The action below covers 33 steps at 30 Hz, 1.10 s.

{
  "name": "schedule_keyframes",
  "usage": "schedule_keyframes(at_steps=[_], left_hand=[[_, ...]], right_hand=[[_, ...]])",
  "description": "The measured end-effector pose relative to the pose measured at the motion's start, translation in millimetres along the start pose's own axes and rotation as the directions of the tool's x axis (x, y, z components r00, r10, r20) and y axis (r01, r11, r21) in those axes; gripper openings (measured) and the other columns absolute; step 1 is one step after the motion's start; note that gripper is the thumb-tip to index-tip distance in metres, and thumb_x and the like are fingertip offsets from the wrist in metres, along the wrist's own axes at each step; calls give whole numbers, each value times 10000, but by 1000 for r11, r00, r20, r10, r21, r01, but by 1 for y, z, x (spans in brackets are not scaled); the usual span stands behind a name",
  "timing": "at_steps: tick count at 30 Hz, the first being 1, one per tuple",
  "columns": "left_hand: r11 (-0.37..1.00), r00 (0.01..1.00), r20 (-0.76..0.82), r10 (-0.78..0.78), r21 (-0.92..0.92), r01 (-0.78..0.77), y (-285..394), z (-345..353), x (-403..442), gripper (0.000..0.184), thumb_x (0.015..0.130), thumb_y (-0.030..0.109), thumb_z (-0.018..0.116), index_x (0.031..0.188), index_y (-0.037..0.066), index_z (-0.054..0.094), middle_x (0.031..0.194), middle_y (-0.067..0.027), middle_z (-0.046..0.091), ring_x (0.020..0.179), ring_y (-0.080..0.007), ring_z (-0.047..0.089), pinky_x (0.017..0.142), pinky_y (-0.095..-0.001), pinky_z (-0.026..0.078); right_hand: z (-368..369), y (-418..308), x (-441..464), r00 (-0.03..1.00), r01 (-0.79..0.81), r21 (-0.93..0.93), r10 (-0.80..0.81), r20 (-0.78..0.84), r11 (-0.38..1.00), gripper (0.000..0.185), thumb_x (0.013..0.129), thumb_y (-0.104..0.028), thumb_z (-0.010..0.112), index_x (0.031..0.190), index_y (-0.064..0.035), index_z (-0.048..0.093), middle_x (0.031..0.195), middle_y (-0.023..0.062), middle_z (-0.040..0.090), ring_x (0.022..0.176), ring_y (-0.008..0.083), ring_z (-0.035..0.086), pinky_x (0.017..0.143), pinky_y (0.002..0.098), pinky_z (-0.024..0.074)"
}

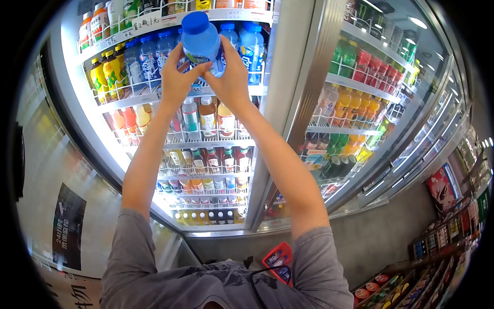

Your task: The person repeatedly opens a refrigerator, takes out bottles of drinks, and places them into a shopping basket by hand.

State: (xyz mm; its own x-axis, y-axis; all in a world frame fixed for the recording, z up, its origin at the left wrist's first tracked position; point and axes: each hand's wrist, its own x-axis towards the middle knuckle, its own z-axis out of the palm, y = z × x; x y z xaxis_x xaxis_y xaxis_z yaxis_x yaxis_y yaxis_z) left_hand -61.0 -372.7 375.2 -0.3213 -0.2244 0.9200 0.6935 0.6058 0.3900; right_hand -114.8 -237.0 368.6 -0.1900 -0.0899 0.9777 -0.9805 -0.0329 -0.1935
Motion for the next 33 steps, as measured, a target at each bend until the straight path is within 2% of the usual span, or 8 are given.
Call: schedule_keyframes(at_steps=[5, 8, 13, 20, 24, 29, 31, 33], left_hand=[[974, 993, 68, -101, -196, 112, 34, 24, -7, 743, 698, 254, 873, 1302, -31, 547, 1138, -139, 614, 1077, -213, 603, 957, -380, 504], [955, 986, 108, -130, -252, 154, 58, 43, -13, 743, 691, 247, 877, 1298, -30, 551, 1128, -135, 612, 1049, -198, 601, 951, -367, 503], [899, 976, 185, -115, -399, 182, 102, 89, -34, 700, 711, 235, 868, 1276, -43, 564, 1122, -135, 600, 1027, -171, 596, 865, -302, 535], [762, 916, 398, -57, -575, 297, 147, 168, -94, 699, 774, 298, 821, 1343, 7, 537, 1202, -126, 573, 1121, -201, 576, 949, -360, 485], [745, 857, 507, 93, -606, 278, 178, 208, -138, 786, 760, 290, 824, 1420, 56, 468, 1265, -95, 538, 1166, -223, 541, 984, -382, 456], [764, 722, 650, 237, -583, 274, 221, 262, -202, 931, 747, 202, 827, 1509, 65, 310, 1361, -147, 486, 1153, -224, 558, 964, -365, 477], [528, 507, 838, 199, -528, 665, 244, 277, -230, 964, 791, 129, 795, 1546, 67, 198, 1271, -127, 545, 1148, -206, 565, 945, -336, 481], [578, 438, 880, 183, -457, 676, 259, 292, -260, 963, 806, 88, 769, 1552, 73, 160, 1238, -135, 581, 1125, -188, 585, 937, -327, 488]], right_hand=[[-45, -20, -4, 1000, -25, -20, 25, -5, 999, 814, 733, -149, 792, 1429, 1, 399, 1119, 229, 653, 1029, 292, 676, 883, 361, 534], [-77, -38, -8, 994, -104, -13, 104, -17, 994, 812, 733, -141, 794, 1427, 10, 401, 1121, 234, 654, 1044, 275, 673, 912, 352, 527], [-144, -69, -22, 976, -216, 3, 216, -33, 976, 790, 741, -97, 810, 1411, 41, 414, 1181, 165, 656, 1090, 153, 627, 932, 297, 516], [-249, -116, -70, 907, -404, 20, 403, -121, 915, 772, 776, -63, 799, 1427, 35, 397, 1222, 160, 621, 1097, 179, 618, 928, 315, 532], [-313, -137, -112, 886, -440, -176, 394, -245, 881, 832, 740, -137, 839, 1433, 20, 405, 1217, 179, 633, 1082, 193, 639, 928, 323, 534], [-379, -184, -157, 724, -672, -228, 561, -401, 704, 814, 718, -142, 837, 1413, 18, 445, 1210, 185, 641, 1079, 199, 645, 915, 319, 532], [-402, -200, -181, 671, -726, -239, 586, -454, 645, 824, 716, -150, 840, 1417, 17, 441, 1212, 189, 639, 1082, 204, 644, 912, 316, 533], [-419, -217, -204, 593, -787, -207, 620, -514, 582, 859, 708, -167, 850, 1420, 45, 419, 1226, 213, 626, 1093, 223, 642, 898, 321, 541]])
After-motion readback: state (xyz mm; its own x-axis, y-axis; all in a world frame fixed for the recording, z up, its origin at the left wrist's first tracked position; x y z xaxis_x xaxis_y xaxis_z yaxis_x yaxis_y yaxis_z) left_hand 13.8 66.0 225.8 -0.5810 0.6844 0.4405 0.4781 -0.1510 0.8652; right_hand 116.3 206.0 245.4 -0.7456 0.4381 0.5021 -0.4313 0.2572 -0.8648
